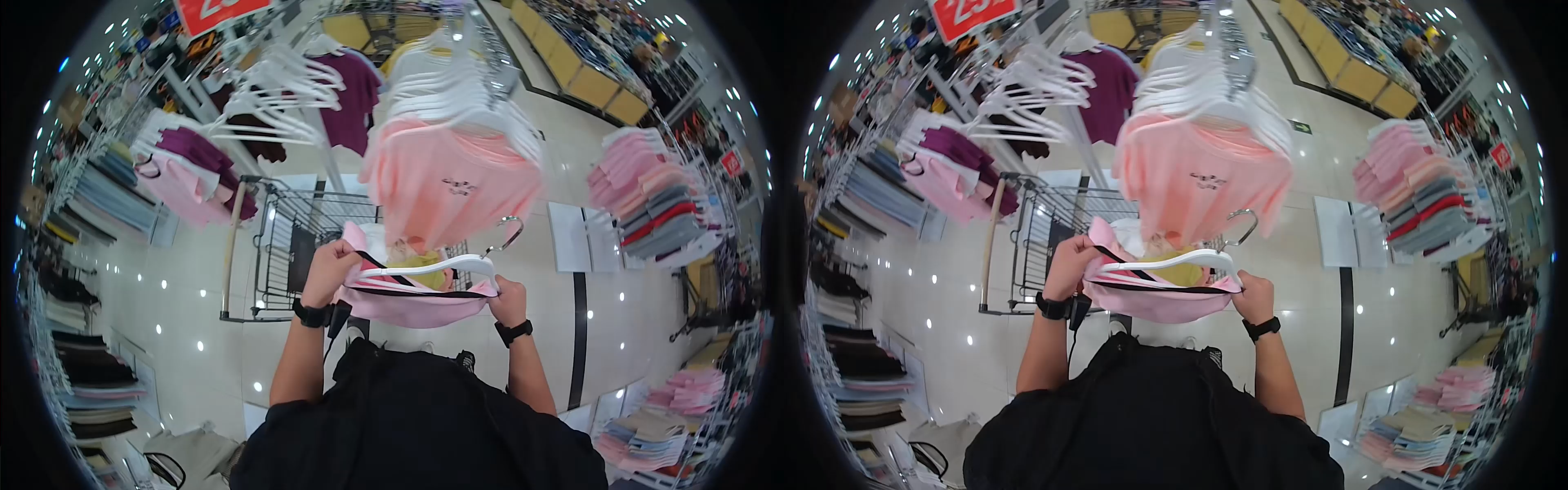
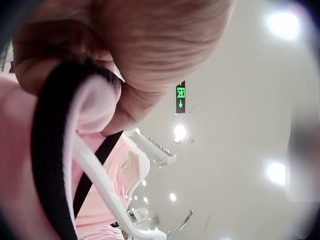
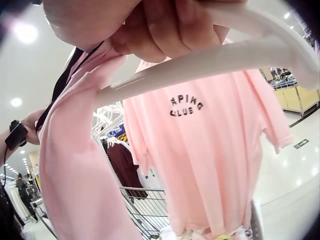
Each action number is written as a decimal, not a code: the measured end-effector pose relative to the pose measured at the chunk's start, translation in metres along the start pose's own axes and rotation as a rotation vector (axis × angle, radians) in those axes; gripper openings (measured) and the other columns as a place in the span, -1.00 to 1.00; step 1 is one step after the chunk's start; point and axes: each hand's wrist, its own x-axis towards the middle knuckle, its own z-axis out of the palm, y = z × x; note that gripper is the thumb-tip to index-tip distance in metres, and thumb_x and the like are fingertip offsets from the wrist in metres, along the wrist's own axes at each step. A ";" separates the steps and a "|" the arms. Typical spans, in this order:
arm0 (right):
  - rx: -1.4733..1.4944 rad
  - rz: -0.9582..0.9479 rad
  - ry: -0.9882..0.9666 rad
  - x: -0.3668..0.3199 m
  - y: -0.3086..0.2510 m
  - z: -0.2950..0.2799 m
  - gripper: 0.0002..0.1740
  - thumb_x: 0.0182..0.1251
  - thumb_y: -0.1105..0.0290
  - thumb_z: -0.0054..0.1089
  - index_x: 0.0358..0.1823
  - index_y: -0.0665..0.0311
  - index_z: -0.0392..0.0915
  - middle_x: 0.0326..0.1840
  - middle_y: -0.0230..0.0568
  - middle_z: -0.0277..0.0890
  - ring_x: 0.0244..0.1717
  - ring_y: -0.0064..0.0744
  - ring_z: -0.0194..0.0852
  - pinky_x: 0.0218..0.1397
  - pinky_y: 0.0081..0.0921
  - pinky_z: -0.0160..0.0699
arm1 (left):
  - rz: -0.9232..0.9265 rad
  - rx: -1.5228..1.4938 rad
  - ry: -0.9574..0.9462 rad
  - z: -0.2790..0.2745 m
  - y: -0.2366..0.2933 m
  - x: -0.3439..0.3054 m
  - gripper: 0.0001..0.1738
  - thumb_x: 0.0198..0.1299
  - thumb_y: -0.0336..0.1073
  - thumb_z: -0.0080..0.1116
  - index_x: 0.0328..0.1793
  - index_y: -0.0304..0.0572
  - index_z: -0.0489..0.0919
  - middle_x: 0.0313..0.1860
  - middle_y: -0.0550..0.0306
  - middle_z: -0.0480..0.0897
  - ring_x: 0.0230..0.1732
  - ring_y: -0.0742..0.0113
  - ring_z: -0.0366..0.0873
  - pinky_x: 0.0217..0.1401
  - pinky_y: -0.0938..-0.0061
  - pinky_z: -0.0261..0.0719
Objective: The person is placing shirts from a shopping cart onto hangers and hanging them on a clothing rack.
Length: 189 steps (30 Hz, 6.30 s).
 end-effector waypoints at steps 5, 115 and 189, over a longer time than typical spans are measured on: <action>-0.091 0.060 0.031 -0.050 0.044 -0.058 -0.75 0.21 0.29 0.34 -0.50 0.24 0.50 -0.62 0.01 0.48 -0.52 0.16 0.55 -0.46 -0.10 0.46 | 0.438 0.320 -0.143 0.135 -0.012 -0.030 -0.85 0.15 -0.36 0.39 -0.34 -0.31 0.69 -0.22 0.05 0.71 -0.25 0.31 0.63 -0.19 0.41 0.52; 0.688 -0.081 -0.657 0.392 -0.291 0.237 -0.60 0.53 0.32 0.21 0.29 0.33 0.59 -0.04 -0.35 0.72 -0.12 -0.56 0.61 -0.02 -0.52 0.58 | 0.337 0.304 0.367 -0.360 -0.038 0.092 -0.76 0.44 -0.26 0.25 -0.08 -0.35 0.65 -0.29 0.13 0.70 -0.28 0.41 0.59 -0.16 0.45 0.55; 0.278 0.598 -0.657 0.065 0.213 0.375 -0.32 0.42 0.06 0.32 0.48 0.18 0.42 0.28 -0.07 0.59 0.28 -0.14 0.56 0.40 -0.35 0.43 | -0.295 0.876 0.241 -0.051 -0.150 -0.083 -0.55 0.33 0.00 0.31 -0.37 -0.26 0.57 -0.42 -0.27 0.63 -0.31 -0.38 0.59 -0.29 -0.09 0.51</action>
